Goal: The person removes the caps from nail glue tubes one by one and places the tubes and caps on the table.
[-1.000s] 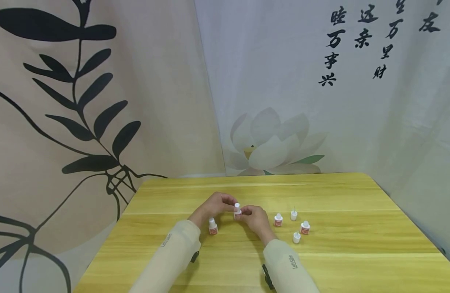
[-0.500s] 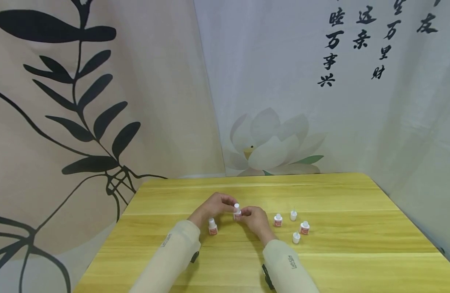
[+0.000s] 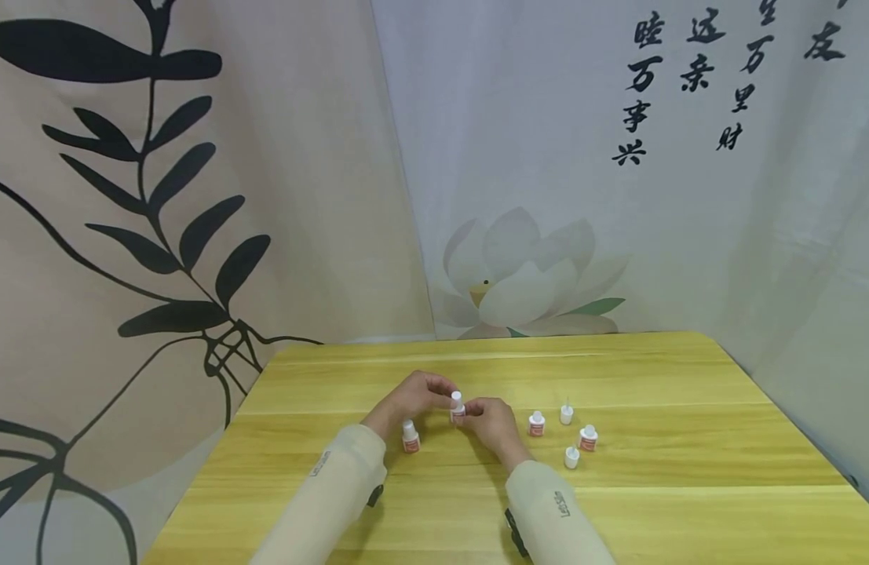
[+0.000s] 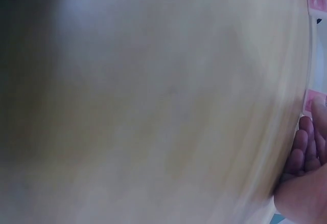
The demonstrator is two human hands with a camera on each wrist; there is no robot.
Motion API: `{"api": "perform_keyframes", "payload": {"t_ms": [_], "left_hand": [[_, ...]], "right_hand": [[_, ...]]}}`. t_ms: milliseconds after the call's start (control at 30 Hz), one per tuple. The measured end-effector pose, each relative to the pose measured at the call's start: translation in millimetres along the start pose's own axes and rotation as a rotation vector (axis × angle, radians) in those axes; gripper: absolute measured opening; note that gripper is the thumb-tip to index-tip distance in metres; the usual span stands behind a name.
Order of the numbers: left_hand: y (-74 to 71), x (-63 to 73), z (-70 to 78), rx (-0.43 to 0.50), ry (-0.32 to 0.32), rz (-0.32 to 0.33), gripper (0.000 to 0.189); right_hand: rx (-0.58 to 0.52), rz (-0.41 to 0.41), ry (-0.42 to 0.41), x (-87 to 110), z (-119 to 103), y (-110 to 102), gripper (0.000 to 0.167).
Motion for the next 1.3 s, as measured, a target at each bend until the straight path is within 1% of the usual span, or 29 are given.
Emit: {"api": "perform_keyframes", "payload": {"t_ms": [400, 567, 867, 1100, 1300], "left_hand": [[-1.8, 2.2, 1.4, 0.010, -0.004, -0.004, 0.016], [-1.8, 2.3, 0.7, 0.002, -0.016, -0.003, 0.016], [-1.5, 2.0, 0.7, -0.005, -0.020, 0.010, 0.015], [0.3, 1.6, 2.9, 0.000, 0.008, 0.008, 0.013], [-0.2, 3.2, 3.5, -0.012, -0.004, -0.002, 0.014]], "right_hand": [[0.008, -0.012, -0.006, -1.0, -3.7, 0.7, 0.014], [0.024, -0.020, -0.014, -1.7, -4.7, 0.8, 0.016], [0.042, -0.028, -0.010, -3.0, -4.0, 0.6, 0.016], [0.035, -0.045, -0.009, -2.7, -2.4, 1.4, 0.015], [0.036, -0.054, -0.007, -2.3, -0.6, 2.7, 0.014]]}}
Point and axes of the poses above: each hand's wrist, its own x-axis away from the middle knuckle, its own y-axis out of the palm, z = x × y, the point moved 9 cm from there along -x, towards the middle knuckle, and after that the axes turned 15 degrees about -x, right-handed, at the moved point
